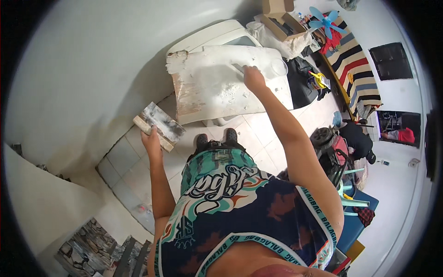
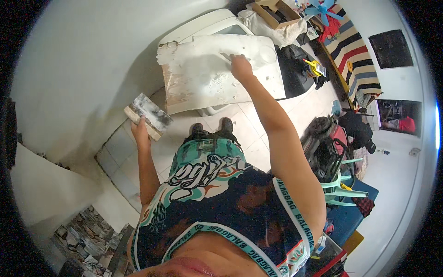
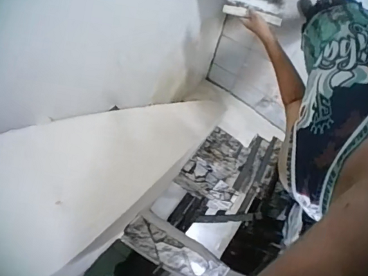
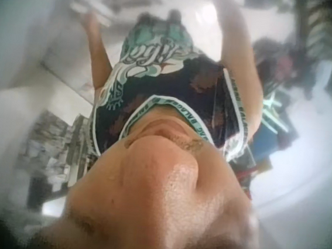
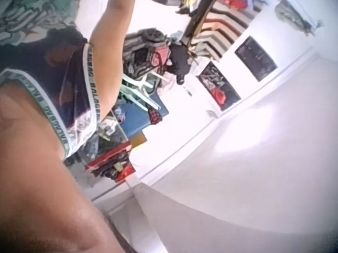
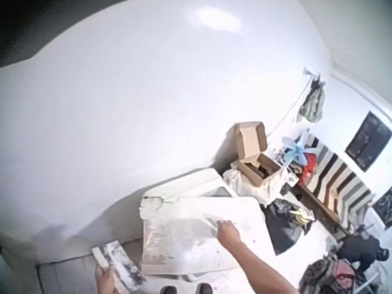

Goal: The person applies plaster to the underside of a staircase using putty knives. They then pour water from a cup onto plaster powder resting on a board and mix it with the putty knives.

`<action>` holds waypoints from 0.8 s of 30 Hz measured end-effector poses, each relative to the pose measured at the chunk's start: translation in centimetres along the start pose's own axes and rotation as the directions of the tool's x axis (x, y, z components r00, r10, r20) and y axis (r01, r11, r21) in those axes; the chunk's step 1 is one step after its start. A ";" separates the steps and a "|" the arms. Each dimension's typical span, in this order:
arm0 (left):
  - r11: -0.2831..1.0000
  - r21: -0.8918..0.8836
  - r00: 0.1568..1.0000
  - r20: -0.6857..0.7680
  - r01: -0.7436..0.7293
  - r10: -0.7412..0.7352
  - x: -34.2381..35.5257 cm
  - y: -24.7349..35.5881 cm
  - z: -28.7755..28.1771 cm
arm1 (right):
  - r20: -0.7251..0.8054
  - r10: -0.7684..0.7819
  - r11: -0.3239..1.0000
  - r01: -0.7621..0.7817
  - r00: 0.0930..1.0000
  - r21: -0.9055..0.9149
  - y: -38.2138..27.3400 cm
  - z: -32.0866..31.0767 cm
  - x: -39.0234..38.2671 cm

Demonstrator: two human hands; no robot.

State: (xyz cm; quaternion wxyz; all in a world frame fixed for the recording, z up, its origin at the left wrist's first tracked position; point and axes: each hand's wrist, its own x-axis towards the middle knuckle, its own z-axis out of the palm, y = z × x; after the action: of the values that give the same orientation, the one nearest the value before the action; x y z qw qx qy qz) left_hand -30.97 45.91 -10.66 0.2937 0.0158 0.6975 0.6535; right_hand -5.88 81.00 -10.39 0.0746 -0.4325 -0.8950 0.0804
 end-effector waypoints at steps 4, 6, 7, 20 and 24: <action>0.999 -0.026 0.999 0.004 -0.040 0.040 -0.3 -0.1 -1.0 | 0.103 0.058 0.998 -0.060 0.993 0.007 -0.5 1.9 0.5; 0.999 -0.020 0.999 -0.015 -0.038 0.038 -0.5 0.0 -1.4 | 0.133 -0.040 0.998 0.047 0.990 -0.051 -0.9 2.4 -0.5; 0.999 -0.012 0.999 -0.024 -0.038 0.038 -0.6 0.0 -1.6 | 0.135 -0.041 0.997 0.049 0.990 -0.053 -1.0 2.6 -1.2; 1.000 0.018 1.000 -0.015 0.024 -0.024 -0.3 0.6 -0.5 | 0.015 -0.113 0.991 0.112 0.993 0.067 -1.2 0.4 -0.2; 1.000 0.010 0.998 0.055 -0.008 0.007 -0.1 0.8 0.3 | 0.090 -0.058 0.998 0.056 0.994 0.032 -1.9 2.2 1.1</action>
State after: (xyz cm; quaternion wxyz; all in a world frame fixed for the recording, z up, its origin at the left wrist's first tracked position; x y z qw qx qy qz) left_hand -31.09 46.23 -9.92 0.3102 0.0377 0.6923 0.6504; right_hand -8.45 80.48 -12.02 0.0423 -0.4015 -0.9081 0.1110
